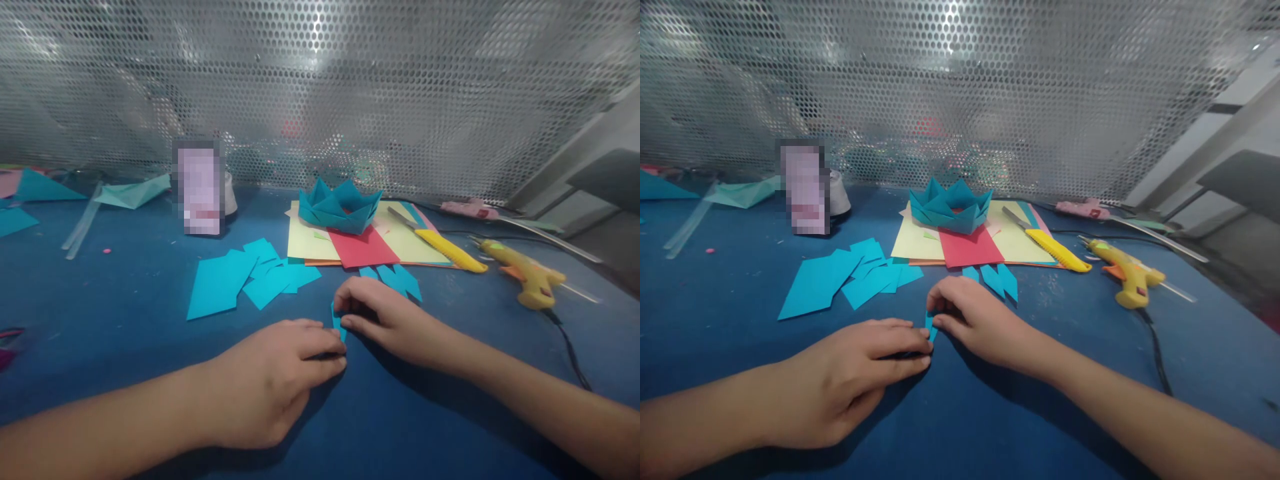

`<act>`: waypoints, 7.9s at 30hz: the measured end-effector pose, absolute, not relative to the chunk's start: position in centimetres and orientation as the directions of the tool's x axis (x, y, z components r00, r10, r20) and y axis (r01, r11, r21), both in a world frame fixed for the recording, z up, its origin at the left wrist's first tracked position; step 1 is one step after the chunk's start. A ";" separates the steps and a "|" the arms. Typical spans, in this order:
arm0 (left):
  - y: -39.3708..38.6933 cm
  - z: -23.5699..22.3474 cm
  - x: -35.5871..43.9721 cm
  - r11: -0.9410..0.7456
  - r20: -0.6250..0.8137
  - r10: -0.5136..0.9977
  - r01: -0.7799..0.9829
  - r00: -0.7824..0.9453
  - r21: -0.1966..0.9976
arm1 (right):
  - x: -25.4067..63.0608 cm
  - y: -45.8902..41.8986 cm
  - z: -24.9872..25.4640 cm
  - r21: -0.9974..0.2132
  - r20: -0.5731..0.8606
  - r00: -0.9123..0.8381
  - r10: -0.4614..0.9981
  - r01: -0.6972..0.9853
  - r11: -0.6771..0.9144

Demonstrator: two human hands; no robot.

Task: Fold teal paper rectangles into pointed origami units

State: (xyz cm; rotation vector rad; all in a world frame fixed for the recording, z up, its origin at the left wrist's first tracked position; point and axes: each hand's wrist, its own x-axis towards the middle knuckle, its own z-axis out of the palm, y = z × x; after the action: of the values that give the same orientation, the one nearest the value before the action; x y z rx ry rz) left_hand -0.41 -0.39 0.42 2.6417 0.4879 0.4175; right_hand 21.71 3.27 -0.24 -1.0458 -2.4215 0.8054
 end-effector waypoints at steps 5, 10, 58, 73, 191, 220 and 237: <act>-0.8 0.4 -0.3 -0.867 0.237 0.404 0.288 0.884 0.406 | 21.6 3.3 -0.2 -0.644 0.135 -0.644 0.753 0.521 0.560; -1.0 0.5 -0.1 -0.866 0.234 0.415 0.304 0.879 0.396 | 21.6 3.1 -0.4 -0.631 0.146 -0.635 0.759 0.531 0.566; -1.0 1.3 1.2 0.041 -0.076 0.934 0.107 0.349 0.993 | 21.1 -0.1 1.6 -0.995 0.041 -0.520 0.853 0.055 0.081; -1.2 1.6 1.6 0.214 -0.202 0.866 0.025 0.457 0.976 | 20.8 -0.7 1.8 -0.968 -0.075 -0.572 0.817 0.237 0.078; 2.4 3.0 -3.7 -0.234 0.123 0.958 0.952 0.260 -0.196 | 23.6 2.7 1.2 0.117 0.368 -0.659 0.656 0.733 0.671; 2.9 5.5 -5.2 -0.279 -0.176 0.956 0.912 0.234 -0.302 | 22.9 1.8 0.8 0.106 0.567 -0.679 0.467 0.622 0.776; 1.7 1.9 -2.3 -0.732 0.343 0.628 0.680 0.698 -0.045 | 23.1 1.6 1.0 0.086 0.575 -0.694 0.434 0.578 0.811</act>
State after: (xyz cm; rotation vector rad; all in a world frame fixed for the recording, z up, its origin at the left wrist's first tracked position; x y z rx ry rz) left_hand -2.35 1.66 1.85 3.0487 1.1843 0.5128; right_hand 23.08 1.65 1.01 -0.7464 -2.4482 -0.3526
